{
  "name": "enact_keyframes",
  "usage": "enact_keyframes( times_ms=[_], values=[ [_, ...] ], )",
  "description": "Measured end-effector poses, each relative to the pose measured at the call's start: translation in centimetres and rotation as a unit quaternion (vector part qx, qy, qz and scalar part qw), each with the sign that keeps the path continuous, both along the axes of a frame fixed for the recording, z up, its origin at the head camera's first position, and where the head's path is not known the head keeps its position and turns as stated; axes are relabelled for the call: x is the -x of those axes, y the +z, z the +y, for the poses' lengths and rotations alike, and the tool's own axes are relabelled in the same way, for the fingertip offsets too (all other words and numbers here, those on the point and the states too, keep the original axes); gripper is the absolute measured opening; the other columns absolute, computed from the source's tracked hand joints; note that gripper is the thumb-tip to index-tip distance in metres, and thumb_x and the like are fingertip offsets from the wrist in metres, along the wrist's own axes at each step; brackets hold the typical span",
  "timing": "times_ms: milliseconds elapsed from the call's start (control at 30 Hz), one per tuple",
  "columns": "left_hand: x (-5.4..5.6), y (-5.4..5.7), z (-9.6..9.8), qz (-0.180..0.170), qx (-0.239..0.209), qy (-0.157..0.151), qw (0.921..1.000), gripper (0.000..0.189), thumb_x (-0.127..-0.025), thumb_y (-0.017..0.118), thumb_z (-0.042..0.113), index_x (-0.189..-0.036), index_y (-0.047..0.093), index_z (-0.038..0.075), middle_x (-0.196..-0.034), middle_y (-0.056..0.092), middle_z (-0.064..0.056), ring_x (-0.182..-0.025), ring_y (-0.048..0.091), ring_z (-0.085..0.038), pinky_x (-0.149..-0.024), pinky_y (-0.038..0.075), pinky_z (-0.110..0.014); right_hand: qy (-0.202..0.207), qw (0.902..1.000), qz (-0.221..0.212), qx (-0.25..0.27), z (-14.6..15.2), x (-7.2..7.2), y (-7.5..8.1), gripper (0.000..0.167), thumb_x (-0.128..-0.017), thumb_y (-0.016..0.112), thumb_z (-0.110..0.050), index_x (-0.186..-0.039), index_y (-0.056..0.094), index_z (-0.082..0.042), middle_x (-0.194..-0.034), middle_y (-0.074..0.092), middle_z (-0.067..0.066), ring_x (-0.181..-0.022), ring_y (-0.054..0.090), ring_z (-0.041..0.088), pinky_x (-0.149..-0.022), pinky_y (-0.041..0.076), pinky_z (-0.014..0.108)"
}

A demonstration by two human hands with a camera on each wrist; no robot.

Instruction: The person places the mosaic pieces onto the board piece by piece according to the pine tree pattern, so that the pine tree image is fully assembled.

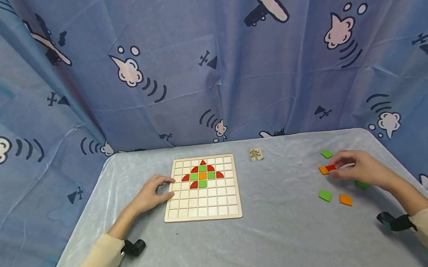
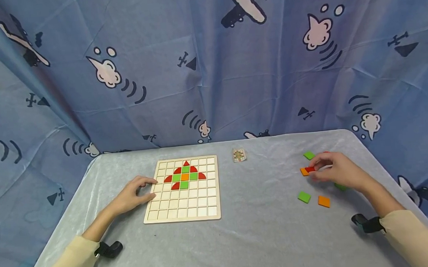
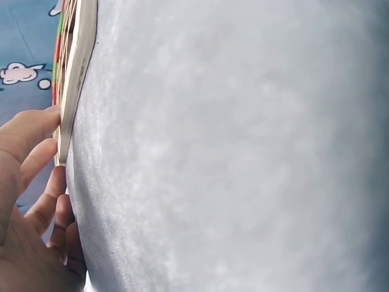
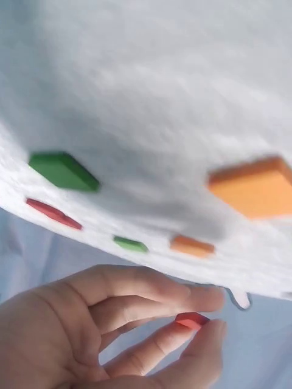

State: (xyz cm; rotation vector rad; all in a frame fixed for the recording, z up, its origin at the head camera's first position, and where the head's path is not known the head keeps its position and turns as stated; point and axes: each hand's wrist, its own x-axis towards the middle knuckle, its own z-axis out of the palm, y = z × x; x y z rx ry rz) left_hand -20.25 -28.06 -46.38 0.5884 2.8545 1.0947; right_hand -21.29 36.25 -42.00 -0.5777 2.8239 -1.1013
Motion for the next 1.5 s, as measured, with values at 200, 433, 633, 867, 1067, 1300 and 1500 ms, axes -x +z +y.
enact_keyframes(
  times_ms=[200,433,633,867,1067,1300,1500],
  values=[
    [0.0,0.1,0.1,0.002,-0.002,-0.002,1.0,0.038,-0.09,0.08,0.016,-0.126,0.068,0.009,-0.126,0.059,-0.012,-0.111,0.054,-0.034,-0.094,0.042,-0.054,0.027,0.9979,-0.001,0.058,-2.2,-0.2,0.6,0.02,-0.09,0.077,-0.003,-0.109,0.072,-0.002,-0.1,0.072,0.009,-0.084,0.068,0.015,-0.069,0.055,0.024],
    [0.0,0.1,0.2,0.007,0.001,-0.004,1.0,0.038,-0.089,0.08,0.015,-0.125,0.068,0.009,-0.125,0.06,-0.012,-0.111,0.055,-0.035,-0.094,0.042,-0.054,0.038,0.993,-0.05,0.1,-5.1,-0.1,1.3,0.029,-0.095,0.074,-0.009,-0.12,0.069,0.003,-0.11,0.071,0.012,-0.089,0.067,0.019,-0.073,0.056,0.029],
    [-0.2,0.2,0.2,0.005,-0.003,-0.004,1.0,0.038,-0.089,0.08,0.013,-0.125,0.068,0.008,-0.124,0.06,-0.012,-0.111,0.055,-0.035,-0.094,0.042,-0.054,0.051,0.9926,-0.045,0.1,-7.5,0.3,1.2,0.026,-0.096,0.072,-0.011,-0.12,0.069,-0.001,-0.107,0.07,0.01,-0.091,0.067,0.021,-0.074,0.055,0.028],
    [-0.1,0.2,0.1,0.003,-0.003,-0.004,1.0,0.037,-0.09,0.08,0.015,-0.125,0.068,0.009,-0.125,0.06,-0.012,-0.111,0.055,-0.034,-0.094,0.042,-0.053,0.101,0.9838,-0.069,0.131,-10.1,0.9,0.7,0.016,-0.095,0.073,-0.007,-0.106,0.067,0.002,-0.099,0.068,0.01,-0.09,0.065,0.025,-0.076,0.056,0.029],
    [-0.1,0.2,0.2,-0.001,0.0,-0.001,1.0,0.038,-0.09,0.08,0.016,-0.126,0.068,0.009,-0.126,0.059,-0.012,-0.111,0.054,-0.034,-0.094,0.041,-0.054,0.157,0.9641,-0.121,0.177,-12.2,1.3,0.2,0.02,-0.096,0.071,-0.003,-0.111,0.065,0.009,-0.1,0.066,0.019,-0.084,0.069,0.039,-0.074,0.059,0.037],
    [-0.1,0.2,0.2,0.0,0.001,-0.001,1.0,0.038,-0.09,0.08,0.016,-0.126,0.068,0.009,-0.126,0.059,-0.012,-0.111,0.054,-0.034,-0.094,0.041,-0.054,0.154,0.963,-0.139,0.172,-14.7,1.8,0.0,0.027,-0.097,0.069,-0.003,-0.119,0.065,0.011,-0.101,0.067,0.017,-0.079,0.068,0.03,-0.075,0.058,0.034],
    [-0.1,0.2,0.1,-0.006,0.002,0.003,1.0,0.038,-0.09,0.08,0.016,-0.126,0.068,0.01,-0.126,0.059,-0.012,-0.111,0.054,-0.034,-0.094,0.041,-0.054,0.131,0.9638,-0.144,0.182,-17.1,2.3,-0.2,0.021,-0.095,0.072,-0.004,-0.111,0.064,0.006,-0.096,0.069,0.017,-0.083,0.069,0.038,-0.074,0.059,0.038]
  ],
)
